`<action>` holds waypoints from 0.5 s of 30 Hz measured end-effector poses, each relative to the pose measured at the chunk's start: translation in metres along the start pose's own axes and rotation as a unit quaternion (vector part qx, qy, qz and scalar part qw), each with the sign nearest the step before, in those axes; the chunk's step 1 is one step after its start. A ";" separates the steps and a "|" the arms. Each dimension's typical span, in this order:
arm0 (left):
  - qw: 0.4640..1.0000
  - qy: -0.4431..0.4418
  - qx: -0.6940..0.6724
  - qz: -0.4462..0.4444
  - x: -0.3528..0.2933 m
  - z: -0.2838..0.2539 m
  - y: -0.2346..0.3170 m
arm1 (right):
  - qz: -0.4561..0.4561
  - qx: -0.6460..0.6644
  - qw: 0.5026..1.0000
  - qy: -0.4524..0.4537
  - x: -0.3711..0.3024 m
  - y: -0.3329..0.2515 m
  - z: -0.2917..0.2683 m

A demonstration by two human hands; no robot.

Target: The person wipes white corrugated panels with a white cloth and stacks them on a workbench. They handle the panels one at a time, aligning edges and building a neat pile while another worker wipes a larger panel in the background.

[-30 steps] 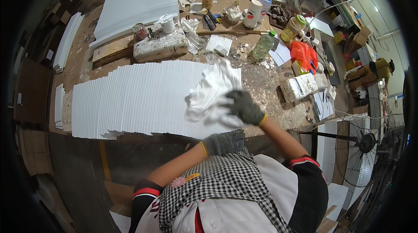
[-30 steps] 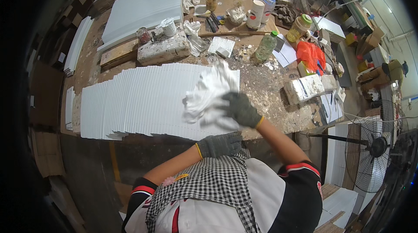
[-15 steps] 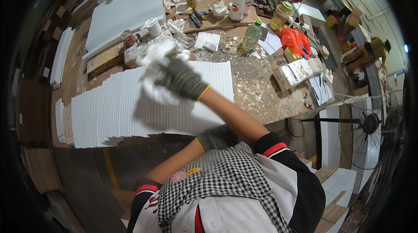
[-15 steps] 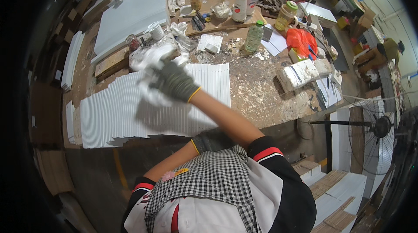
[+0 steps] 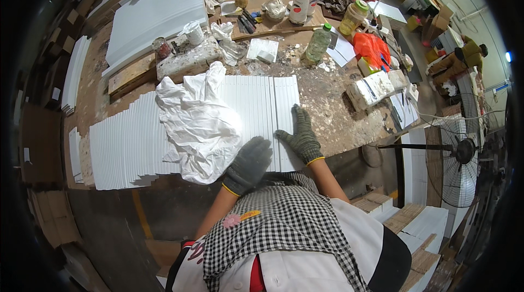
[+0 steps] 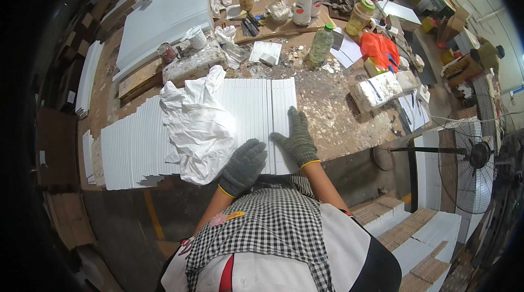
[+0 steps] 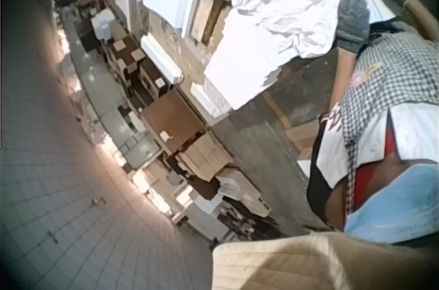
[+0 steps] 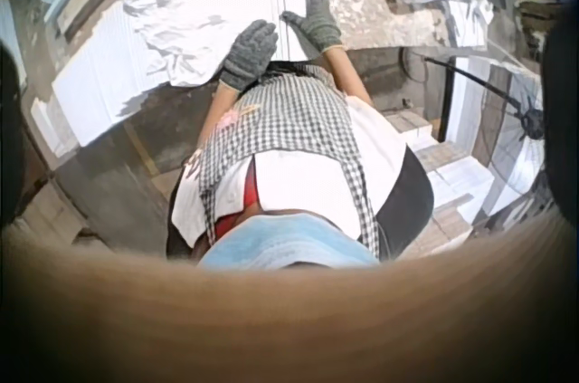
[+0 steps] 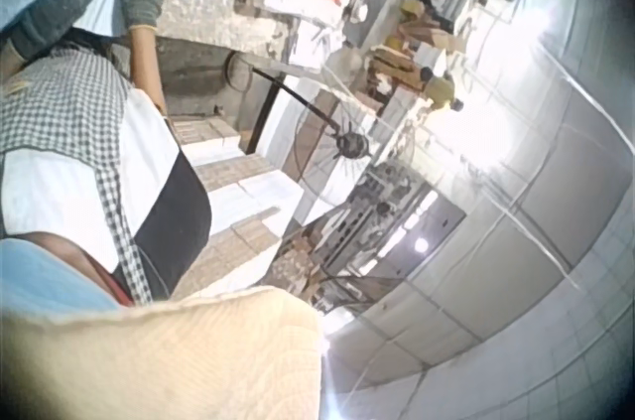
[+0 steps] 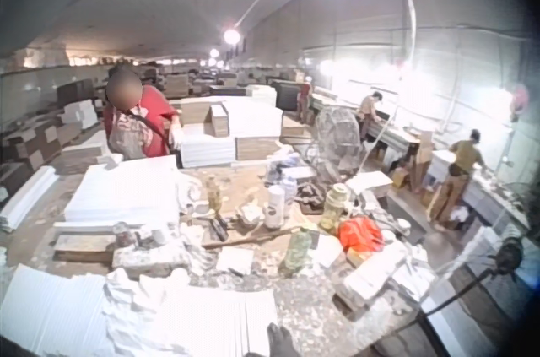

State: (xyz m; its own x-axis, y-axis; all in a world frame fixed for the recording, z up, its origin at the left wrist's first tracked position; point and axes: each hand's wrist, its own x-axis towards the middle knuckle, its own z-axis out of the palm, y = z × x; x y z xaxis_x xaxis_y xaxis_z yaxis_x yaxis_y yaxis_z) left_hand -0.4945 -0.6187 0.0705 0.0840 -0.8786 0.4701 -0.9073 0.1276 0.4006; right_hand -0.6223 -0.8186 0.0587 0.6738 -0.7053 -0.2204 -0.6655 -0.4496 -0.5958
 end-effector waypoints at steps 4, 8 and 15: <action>1.000 0.021 -0.009 0.006 0.000 0.003 0.000 | -0.004 0.093 0.996 0.013 -0.002 0.018 -0.014; 0.985 -0.157 -0.058 -0.045 0.016 -0.003 0.009 | 0.077 0.054 0.995 -0.042 -0.001 0.004 -0.013; 0.989 -0.128 -0.026 0.075 0.035 0.009 0.020 | 0.052 0.005 0.999 -0.004 0.001 -0.002 -0.007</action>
State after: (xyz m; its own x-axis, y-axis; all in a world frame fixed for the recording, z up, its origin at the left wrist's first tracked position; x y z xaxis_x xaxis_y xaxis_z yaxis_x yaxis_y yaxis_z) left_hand -0.5137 -0.6506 0.0879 -0.1627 -0.9346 0.3162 -0.8785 0.2831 0.3849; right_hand -0.6225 -0.8222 0.0653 0.6040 -0.7434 -0.2873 -0.7287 -0.3692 -0.5767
